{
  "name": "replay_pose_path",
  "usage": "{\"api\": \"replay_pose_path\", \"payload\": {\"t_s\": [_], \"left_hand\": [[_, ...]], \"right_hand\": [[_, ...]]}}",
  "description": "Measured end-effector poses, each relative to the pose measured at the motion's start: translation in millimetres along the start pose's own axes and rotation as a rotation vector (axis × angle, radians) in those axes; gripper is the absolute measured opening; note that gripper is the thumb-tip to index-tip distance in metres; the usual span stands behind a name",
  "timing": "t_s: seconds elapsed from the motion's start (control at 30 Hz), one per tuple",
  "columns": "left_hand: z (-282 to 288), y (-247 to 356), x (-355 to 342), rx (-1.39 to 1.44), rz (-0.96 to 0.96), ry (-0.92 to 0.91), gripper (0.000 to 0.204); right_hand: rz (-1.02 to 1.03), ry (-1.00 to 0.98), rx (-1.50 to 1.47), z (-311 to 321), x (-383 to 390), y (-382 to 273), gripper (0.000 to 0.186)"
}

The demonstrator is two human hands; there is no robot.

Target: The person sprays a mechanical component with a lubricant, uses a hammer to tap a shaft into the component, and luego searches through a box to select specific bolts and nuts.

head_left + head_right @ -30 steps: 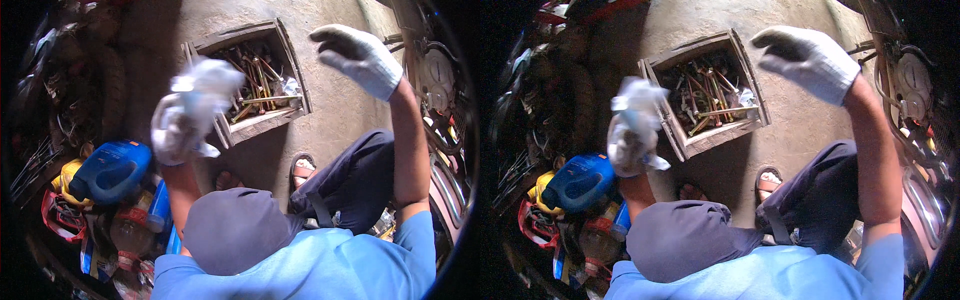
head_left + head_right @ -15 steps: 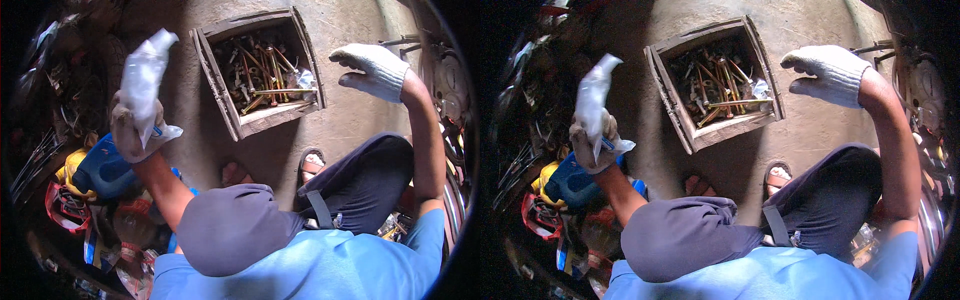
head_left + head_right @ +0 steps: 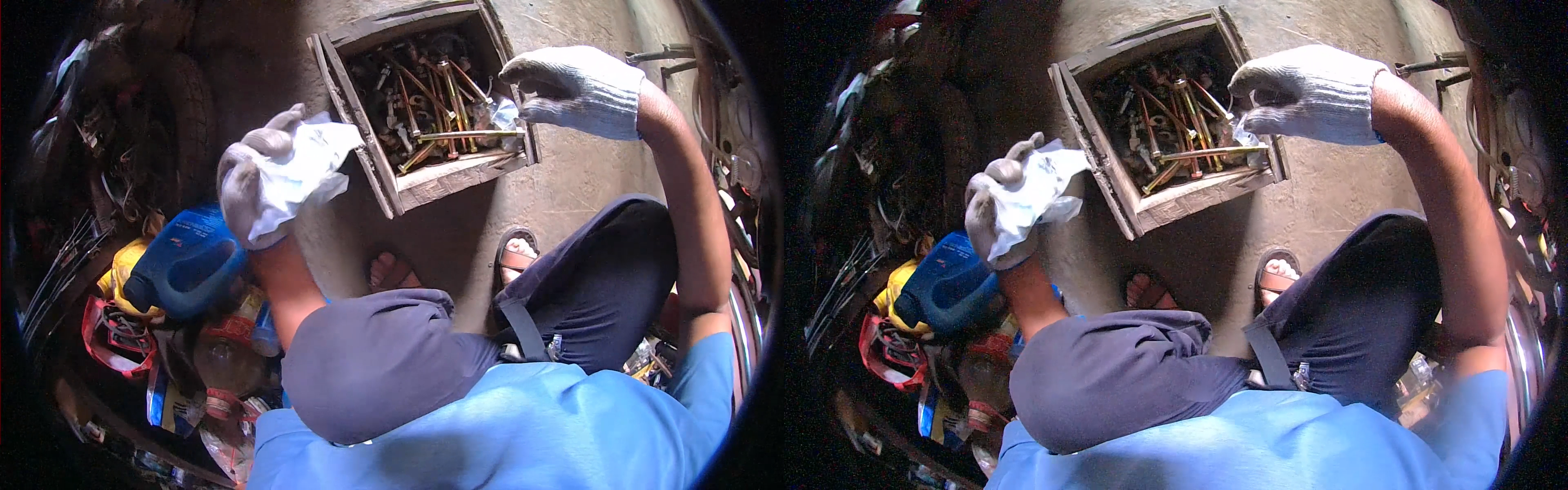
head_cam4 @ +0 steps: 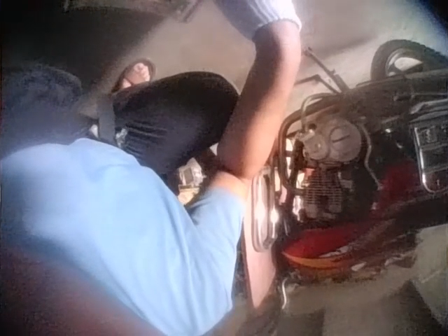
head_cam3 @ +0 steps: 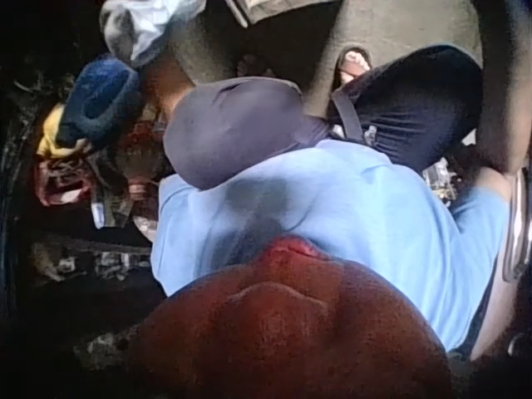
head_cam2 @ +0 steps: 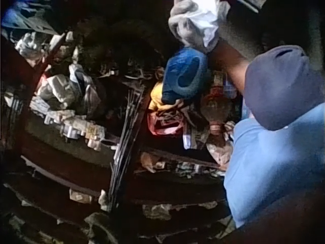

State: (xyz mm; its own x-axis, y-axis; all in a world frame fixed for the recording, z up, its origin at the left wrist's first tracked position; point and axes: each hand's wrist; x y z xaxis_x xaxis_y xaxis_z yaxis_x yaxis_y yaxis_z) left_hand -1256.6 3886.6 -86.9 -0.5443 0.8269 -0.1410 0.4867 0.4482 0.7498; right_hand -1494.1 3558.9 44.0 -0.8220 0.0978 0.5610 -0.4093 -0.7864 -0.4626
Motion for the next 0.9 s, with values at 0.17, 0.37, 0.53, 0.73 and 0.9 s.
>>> {"api": "replay_pose_path", "payload": {"t_s": [0.17, 0.37, 0.53, 0.73, 0.9], "left_hand": [[5, -23, 0, 0.359, -0.018, 0.120, 0.024], [41, -62, -10, -0.017, 0.424, 0.763, 0.037], [86, -83, -4, -1.405, 0.446, 0.796, 0.052], [78, -94, -17, -1.729, 0.571, 0.653, 0.063], [63, -95, -18, -1.701, 0.598, 0.683, 0.065]], "right_hand": [[-0.035, -0.076, 0.067, -4, 0, 2, 0.048], [-0.056, -0.088, 0.051, -7, -1, 2, 0.043], [-0.009, -0.166, 0.123, -13, -13, -6, 0.039], [0.239, -0.008, 0.283, -42, -29, -17, 0.034], [0.494, 0.008, 0.492, -66, -83, -40, 0.028]]}}
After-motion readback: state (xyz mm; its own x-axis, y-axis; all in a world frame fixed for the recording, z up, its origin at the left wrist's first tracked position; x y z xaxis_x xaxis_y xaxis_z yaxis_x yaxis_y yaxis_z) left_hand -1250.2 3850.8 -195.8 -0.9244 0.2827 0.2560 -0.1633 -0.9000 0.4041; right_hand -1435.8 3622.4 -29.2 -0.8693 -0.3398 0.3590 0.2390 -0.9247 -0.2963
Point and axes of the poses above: each hand's wrist, its own x-axis away from the middle knuckle, its own z-axis out of the back of the hand, y = z × x, and after that the axes turned 3 degrees about -y, right-handed
